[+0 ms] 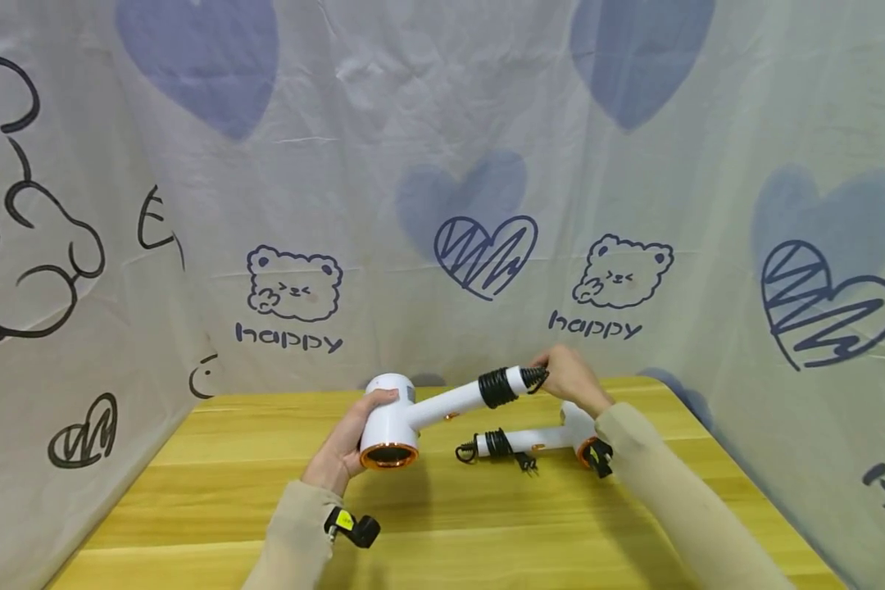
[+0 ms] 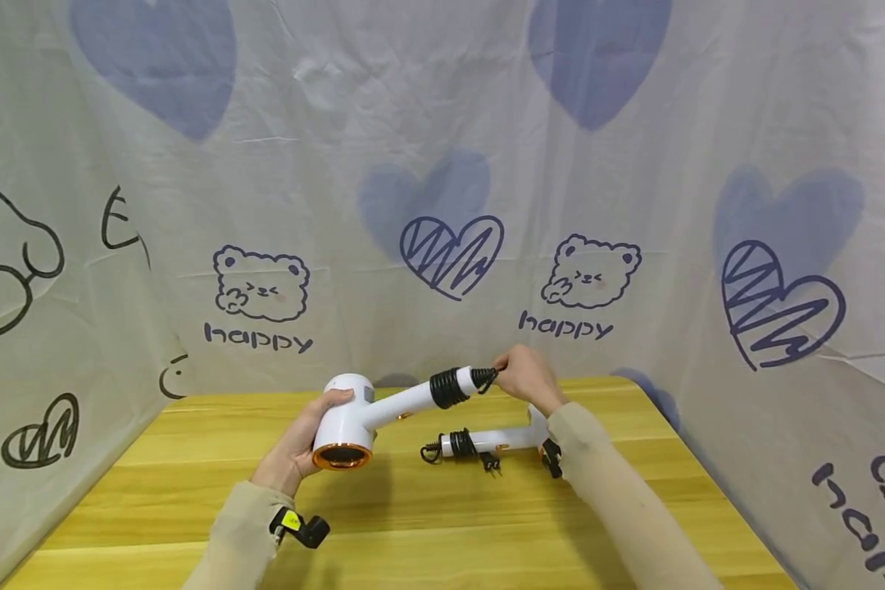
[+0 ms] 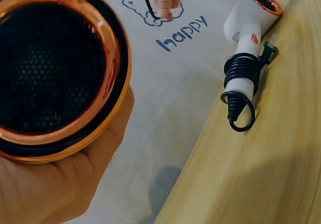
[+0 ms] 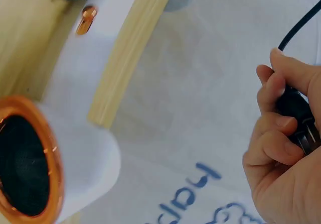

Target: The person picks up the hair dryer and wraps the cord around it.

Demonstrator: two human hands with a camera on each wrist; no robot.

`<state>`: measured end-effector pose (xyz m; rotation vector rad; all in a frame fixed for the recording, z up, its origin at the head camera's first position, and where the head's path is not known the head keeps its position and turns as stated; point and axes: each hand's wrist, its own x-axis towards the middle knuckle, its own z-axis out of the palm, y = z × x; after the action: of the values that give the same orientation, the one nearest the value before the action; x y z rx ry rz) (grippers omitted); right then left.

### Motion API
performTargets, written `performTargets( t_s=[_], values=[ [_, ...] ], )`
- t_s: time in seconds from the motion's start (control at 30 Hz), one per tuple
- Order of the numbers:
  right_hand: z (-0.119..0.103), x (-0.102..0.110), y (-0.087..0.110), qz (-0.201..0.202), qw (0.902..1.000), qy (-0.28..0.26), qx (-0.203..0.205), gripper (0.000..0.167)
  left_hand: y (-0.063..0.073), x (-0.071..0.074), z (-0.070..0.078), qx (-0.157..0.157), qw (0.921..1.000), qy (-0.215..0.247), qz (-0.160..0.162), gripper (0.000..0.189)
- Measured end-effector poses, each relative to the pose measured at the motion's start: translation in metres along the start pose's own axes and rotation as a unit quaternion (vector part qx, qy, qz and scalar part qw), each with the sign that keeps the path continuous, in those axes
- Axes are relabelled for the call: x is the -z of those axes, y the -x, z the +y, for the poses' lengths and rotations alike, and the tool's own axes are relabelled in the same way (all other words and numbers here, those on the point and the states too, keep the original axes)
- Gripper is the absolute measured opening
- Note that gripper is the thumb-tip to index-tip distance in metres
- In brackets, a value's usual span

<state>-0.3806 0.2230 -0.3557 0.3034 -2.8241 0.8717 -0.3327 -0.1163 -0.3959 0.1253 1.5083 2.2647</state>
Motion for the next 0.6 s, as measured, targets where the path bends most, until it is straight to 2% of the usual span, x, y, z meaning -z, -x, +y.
performTargets(
  t_s=[0.1,0.23,0.4,0.6],
  values=[
    [-0.010,0.002,0.000,0.004,0.9994,0.020,0.027,0.021,0.001,0.000,-0.002,0.012,0.9994,-0.032,-0.012,0.069],
    [-0.019,0.004,-0.002,0.022,0.9977,0.040,0.050,0.024,0.004,0.002,-0.004,0.005,0.9948,-0.098,0.025,0.068],
    [-0.028,0.006,-0.001,0.066,0.9864,0.089,0.121,0.021,0.006,0.000,-0.003,-0.043,0.9759,-0.201,0.074,0.066],
    [-0.037,0.006,0.001,0.113,0.9721,0.126,0.163,0.020,0.003,-0.003,0.000,-0.083,0.9578,-0.251,0.113,0.069]
  ],
)
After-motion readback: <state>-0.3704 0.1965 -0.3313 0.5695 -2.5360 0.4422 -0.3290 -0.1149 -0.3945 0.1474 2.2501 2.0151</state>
